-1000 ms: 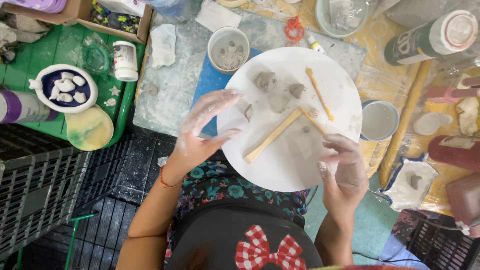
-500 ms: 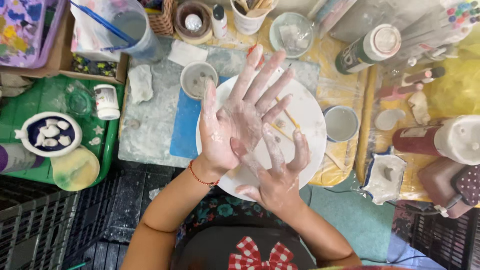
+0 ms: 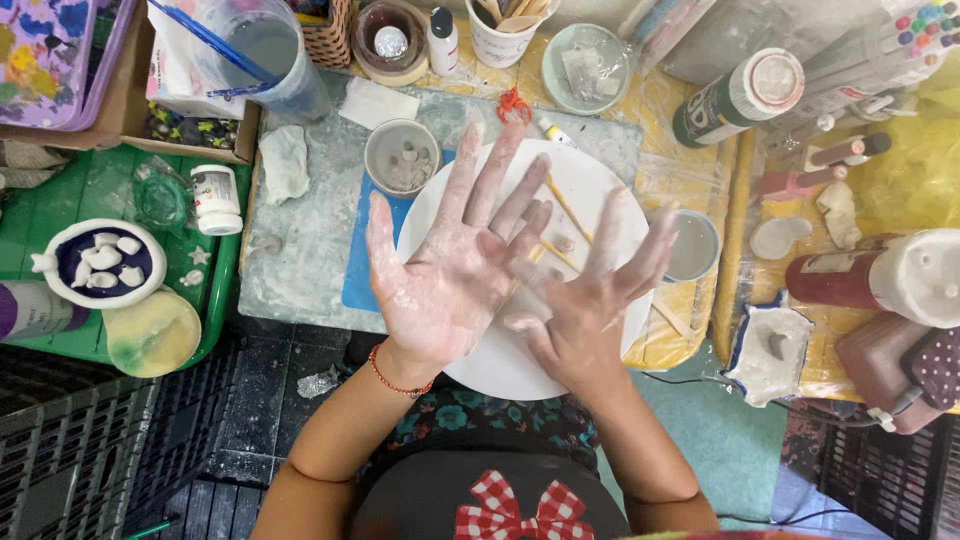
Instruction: The person shapes small pieces of clay by hand on a white plate, using a wooden stick and a thin tool to refine the edges and details of the material.
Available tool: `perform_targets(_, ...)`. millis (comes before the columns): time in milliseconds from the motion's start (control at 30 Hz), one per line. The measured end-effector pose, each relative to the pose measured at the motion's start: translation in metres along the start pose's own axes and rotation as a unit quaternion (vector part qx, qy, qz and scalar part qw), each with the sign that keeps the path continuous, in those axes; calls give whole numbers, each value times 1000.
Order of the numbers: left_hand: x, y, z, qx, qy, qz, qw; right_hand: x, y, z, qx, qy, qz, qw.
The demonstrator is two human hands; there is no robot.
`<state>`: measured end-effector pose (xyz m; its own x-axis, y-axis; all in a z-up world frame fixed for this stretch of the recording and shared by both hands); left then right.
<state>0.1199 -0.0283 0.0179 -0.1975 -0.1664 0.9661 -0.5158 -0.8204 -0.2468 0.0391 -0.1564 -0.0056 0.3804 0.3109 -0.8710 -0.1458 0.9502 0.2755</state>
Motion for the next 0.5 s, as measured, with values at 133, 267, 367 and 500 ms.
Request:
perform_targets(133, 1, 2, -3, 10, 47, 1, 999, -6, 15, 16, 17, -44, 182, 982)
perform_targets(267, -4, -1, -9, 39, 101, 82, 991, 15, 1, 33, 43, 64, 347, 935)
perform_targets(367, -17, -18, -1, 49, 82, 139, 986, 21, -42, 59, 37, -18, 218, 975)
perform_targets(500, -37, -47, 35, 53, 69, 392, 916, 21, -86, 128, 24, 37, 113, 993)
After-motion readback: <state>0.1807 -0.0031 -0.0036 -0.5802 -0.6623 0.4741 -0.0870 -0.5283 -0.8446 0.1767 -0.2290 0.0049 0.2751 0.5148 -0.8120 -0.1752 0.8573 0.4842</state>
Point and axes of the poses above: each hand's wrist, its own z-axis towards the middle knuckle, its own x-axis out of the palm, y = z × x, the point moved 4 cm from there along z, towards the middle knuckle, and after that the axes turned 2 degrees about -z, right-handed, at the moved point
